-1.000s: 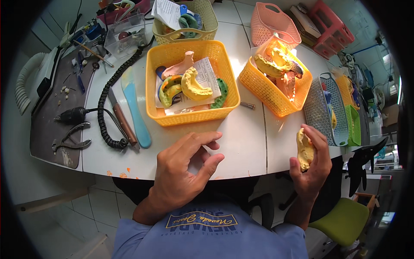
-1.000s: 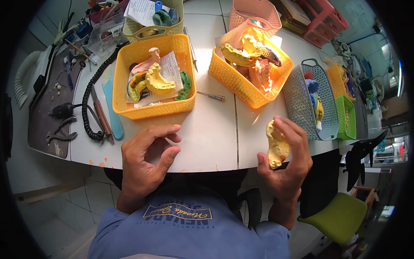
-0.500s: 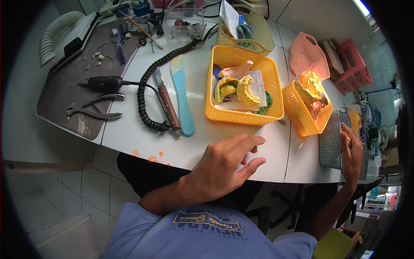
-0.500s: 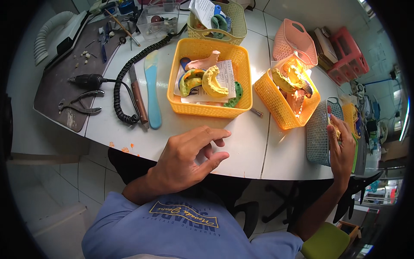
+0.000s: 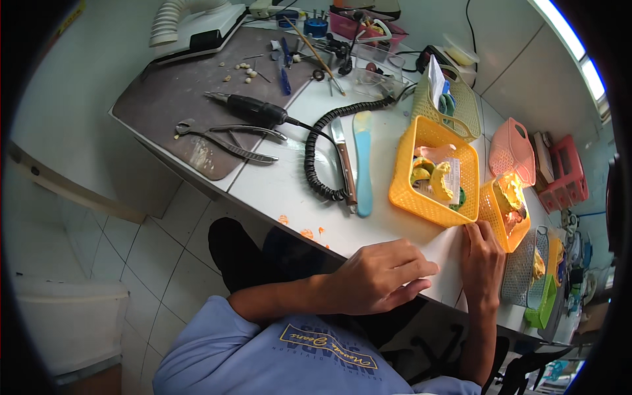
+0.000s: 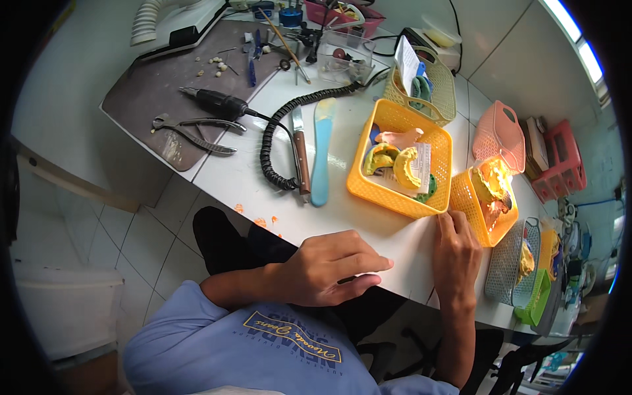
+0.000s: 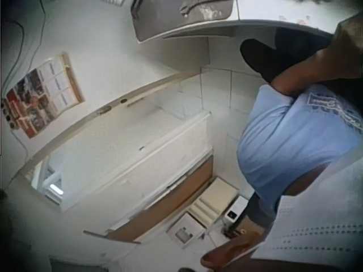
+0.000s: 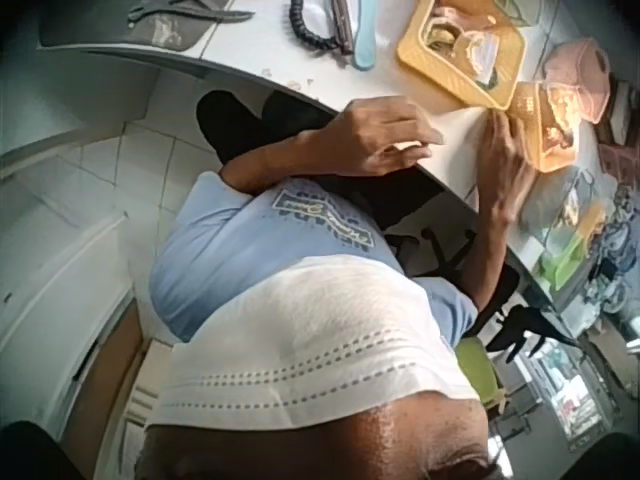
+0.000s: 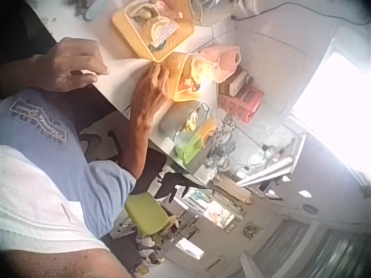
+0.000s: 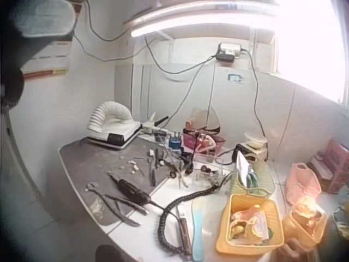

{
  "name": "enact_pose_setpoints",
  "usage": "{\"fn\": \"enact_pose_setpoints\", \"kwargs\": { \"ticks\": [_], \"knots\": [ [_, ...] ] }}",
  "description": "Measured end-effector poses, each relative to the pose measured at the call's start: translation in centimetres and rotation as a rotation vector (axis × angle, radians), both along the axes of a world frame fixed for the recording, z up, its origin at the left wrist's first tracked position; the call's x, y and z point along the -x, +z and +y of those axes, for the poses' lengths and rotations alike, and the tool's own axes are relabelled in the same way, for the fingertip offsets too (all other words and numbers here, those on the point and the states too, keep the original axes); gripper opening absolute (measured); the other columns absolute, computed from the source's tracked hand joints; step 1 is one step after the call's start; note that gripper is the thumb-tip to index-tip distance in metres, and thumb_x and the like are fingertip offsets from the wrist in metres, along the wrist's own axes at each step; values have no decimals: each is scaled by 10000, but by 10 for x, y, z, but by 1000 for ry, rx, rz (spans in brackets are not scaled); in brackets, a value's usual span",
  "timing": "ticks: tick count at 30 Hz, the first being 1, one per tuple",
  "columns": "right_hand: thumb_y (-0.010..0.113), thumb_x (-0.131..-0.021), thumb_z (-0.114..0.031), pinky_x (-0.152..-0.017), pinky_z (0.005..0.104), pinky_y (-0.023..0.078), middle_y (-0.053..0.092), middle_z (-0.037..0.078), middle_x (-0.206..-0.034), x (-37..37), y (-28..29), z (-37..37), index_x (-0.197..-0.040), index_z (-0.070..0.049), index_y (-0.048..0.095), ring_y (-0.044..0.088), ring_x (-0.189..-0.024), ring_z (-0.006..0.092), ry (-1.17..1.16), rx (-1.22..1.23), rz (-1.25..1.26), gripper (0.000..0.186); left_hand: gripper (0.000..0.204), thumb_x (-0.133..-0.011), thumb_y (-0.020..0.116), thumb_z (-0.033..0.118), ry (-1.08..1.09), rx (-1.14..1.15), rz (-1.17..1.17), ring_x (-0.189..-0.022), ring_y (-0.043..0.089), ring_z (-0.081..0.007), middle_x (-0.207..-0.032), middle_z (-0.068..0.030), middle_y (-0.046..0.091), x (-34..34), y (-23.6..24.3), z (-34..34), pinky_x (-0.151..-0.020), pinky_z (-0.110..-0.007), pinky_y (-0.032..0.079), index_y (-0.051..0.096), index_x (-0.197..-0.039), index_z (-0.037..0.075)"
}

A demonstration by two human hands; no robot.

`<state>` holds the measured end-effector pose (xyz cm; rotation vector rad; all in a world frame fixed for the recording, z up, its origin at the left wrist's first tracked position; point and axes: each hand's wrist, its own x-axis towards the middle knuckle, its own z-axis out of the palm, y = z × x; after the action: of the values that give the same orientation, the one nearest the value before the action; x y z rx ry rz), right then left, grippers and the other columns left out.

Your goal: The person manipulates dental impression pieces, using a small metal tool to scrape or clean the edges of a yellow impression material held within a blue tray. The person fits matching impression pieces together and places them into plastic containers on the workbench.

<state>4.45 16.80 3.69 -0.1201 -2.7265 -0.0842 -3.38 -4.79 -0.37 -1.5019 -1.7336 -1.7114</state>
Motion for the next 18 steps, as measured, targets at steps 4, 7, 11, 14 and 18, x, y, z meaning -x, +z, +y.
{"fn": "enact_pose_setpoints", "kwargs": {
  "ticks": [4,7,11,14,18],
  "knots": [
    [587,-883,-30,-684,412,499,600,136,-869,-6,6,-7,-943,-7,615,628,-740,322,-125,-50,-39,70,167,-839,681,23,178,-64,129,-695,644,-212,-831,-67,660,26,5,-59,-606,-330,529,679,-1006,12],
    [597,-846,-7,-625,375,477,572,118,-853,-25,47,-15,-937,-19,606,598,-713,278,-325,-35,-38,92,157,-857,635,8,539,-37,221,-740,658,-196,-844,-86,667,68,11,-108,-674,-324,542,670,-1010,-7],
    [588,-880,14,-554,286,422,553,77,-853,6,115,-29,-954,-25,646,536,-645,145,-58,-130,208,102,211,-879,621,26,967,-84,-19,-932,653,-280,-1020,-130,669,125,13,-160,-879,-352,504,631,-1082,-31],
    [618,-894,-24,-593,254,447,609,70,-906,91,136,-54,-969,-35,673,590,-727,129,228,-96,288,94,360,-866,646,43,1178,86,80,-1187,544,-348,-1256,-141,583,140,19,-171,-1023,-443,417,586,-1220,21],
    [641,-896,-77,-649,300,495,640,55,-911,234,146,-86,-949,-48,677,626,-756,151,495,-15,233,70,588,-828,708,79,1212,360,117,-1380,318,-399,-1457,-187,361,149,9,-157,-1098,-525,328,481,-1369,105]
  ]
}}
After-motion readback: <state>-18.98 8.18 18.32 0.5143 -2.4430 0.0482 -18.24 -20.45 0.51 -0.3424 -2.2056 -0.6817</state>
